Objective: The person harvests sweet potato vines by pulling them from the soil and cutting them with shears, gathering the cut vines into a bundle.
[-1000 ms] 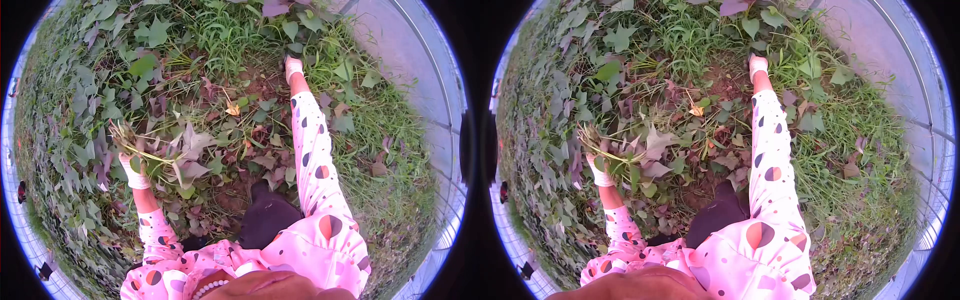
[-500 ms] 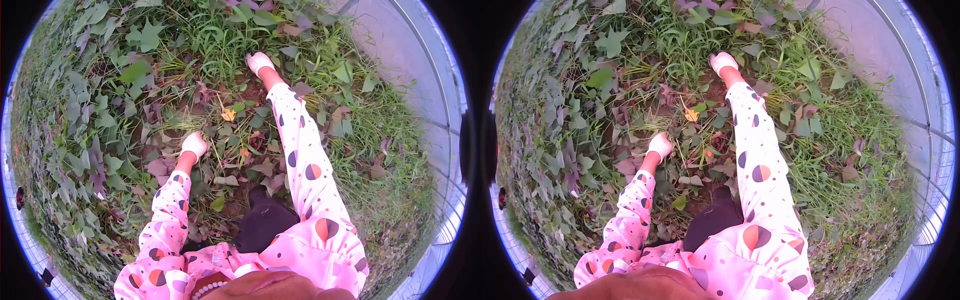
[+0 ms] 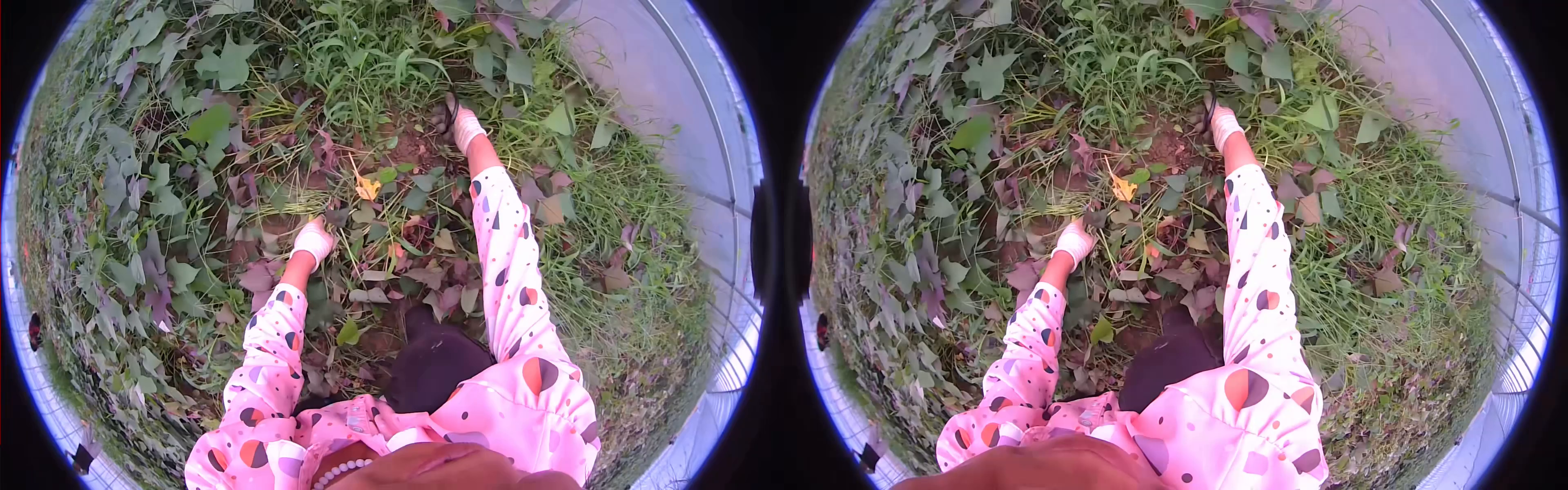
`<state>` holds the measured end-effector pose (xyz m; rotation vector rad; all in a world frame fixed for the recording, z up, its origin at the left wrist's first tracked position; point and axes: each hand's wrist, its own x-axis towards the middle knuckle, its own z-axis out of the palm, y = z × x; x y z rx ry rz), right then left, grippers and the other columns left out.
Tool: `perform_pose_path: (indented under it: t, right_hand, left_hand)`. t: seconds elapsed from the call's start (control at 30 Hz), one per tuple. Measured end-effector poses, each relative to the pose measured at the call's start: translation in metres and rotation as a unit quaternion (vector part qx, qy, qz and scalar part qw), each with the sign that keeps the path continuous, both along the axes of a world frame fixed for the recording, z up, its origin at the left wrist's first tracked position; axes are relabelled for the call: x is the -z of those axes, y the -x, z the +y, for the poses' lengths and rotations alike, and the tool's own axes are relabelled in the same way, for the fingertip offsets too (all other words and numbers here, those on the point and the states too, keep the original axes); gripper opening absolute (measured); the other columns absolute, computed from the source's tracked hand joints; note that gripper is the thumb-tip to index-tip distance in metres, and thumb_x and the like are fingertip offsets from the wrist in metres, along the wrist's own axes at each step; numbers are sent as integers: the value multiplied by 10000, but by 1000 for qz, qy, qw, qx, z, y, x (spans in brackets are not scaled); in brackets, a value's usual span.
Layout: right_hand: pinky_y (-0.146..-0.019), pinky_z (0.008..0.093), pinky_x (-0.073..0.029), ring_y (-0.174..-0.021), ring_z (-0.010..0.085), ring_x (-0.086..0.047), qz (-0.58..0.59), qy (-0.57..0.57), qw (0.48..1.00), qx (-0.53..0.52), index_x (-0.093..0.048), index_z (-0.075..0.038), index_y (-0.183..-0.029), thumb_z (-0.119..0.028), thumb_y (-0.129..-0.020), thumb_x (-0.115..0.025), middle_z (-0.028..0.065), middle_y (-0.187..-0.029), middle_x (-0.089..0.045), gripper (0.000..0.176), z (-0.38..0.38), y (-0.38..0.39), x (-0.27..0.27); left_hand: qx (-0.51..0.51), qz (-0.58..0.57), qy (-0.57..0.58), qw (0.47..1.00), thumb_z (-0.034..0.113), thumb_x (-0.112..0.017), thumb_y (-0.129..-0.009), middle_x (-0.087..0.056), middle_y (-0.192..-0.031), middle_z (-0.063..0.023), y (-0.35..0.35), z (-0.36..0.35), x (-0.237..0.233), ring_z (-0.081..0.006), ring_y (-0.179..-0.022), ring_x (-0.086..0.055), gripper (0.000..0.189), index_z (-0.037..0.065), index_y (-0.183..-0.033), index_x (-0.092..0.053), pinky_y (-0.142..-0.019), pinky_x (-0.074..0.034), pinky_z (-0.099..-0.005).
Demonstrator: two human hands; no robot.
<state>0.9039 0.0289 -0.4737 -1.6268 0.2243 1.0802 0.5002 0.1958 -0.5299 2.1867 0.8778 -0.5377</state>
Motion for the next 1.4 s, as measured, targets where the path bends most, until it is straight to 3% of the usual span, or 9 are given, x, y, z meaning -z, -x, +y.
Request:
perform_pose_path:
  t: [0.13,0.23,0.3,0.33,0.5,0.63,0.67,0.77,1.4]
  right_hand:
    - [-363,248,-309,-428,121,-507,-23,-104,993,42,-647,-63,-930,-635,-884,-466,32,-653,-642,601,22,5,-15]
    - [-512,369,-474,-569,263,-620,-143,-68,985,67,-658,-2,-934,-487,-929,-464,155,-743,-676,522,67,4,-25]
    - [-763,458,-510,-886,390,-652,-466,184,831,-240,-651,36,-1034,-387,-926,-452,253,-960,-662,480,101,0,-12]
    - [-919,459,-458,-1115,393,-558,-409,238,815,-334,-627,21,-1114,-365,-908,-449,238,-1150,-595,471,120,11,-19]
    - [-954,399,-442,-1100,359,-565,-432,291,705,-482,-638,-28,-1117,-393,-890,-458,200,-1173,-601,467,116,15,-49]
    - [-919,459,-441,-1112,399,-542,-375,285,859,-201,-599,-91,-1192,-451,-919,-374,214,-1175,-596,505,70,-22,-25]
    - [-954,449,-425,-1144,402,-524,-492,306,727,-369,-526,-102,-1284,-469,-949,-302,205,-1239,-565,545,39,-26,-23]
    - [-1047,440,-351,-1181,390,-512,-454,274,829,-177,-516,-38,-1286,-551,-904,-327,230,-1268,-537,667,6,-71,79]
    - [-987,389,-417,-1179,332,-531,-330,407,748,-407,-583,-27,-1214,-540,-840,-463,156,-1307,-542,646,58,-45,-94]
  left_hand:
    - [-6,-19,6,1000,230,-605,-790,-612,-1099,-259,-2,-4,-7,-396,-1061,-574,422,24,-1157,-566,-907,-461,-426]
    - [-6,8,8,1000,225,-606,-792,-614,-1090,-261,-9,-5,-19,-399,-1055,-575,398,24,-1133,-573,-900,-464,-426]
    - [-5,6,8,1000,224,-609,-792,-614,-1085,-262,-6,-6,-16,-400,-1052,-576,387,24,-1122,-575,-895,-466,-425]
    - [-1,6,12,1000,219,-611,-792,-615,-1081,-262,-5,-5,-13,-401,-1049,-576,382,26,-1120,-577,-892,-468,-424]
    - [6,39,-13,999,136,-597,-799,-643,-1028,-216,-12,-8,-27,-387,-953,-610,402,94,-1197,-566,-829,-496,-411]
    - [9,42,-10,999,134,-587,-808,-635,-1053,-224,-12,-8,-27,-392,-968,-603,402,94,-1208,-561,-839,-492,-417]
    - [9,43,-10,999,134,-587,-808,-635,-1053,-224,-11,-8,-26,-392,-968,-603,402,94,-1208,-561,-839,-492,-417]
    - [10,29,-21,999,129,-583,-808,-634,-1046,-229,-12,-8,-27,-394,-988,-596,403,81,-1207,-557,-852,-486,-413]
    - [-10,41,25,999,177,-575,-803,-611,-1102,-257,-17,-10,-49,-387,-1067,-573,376,14,-1142,-570,-902,-461,-416]
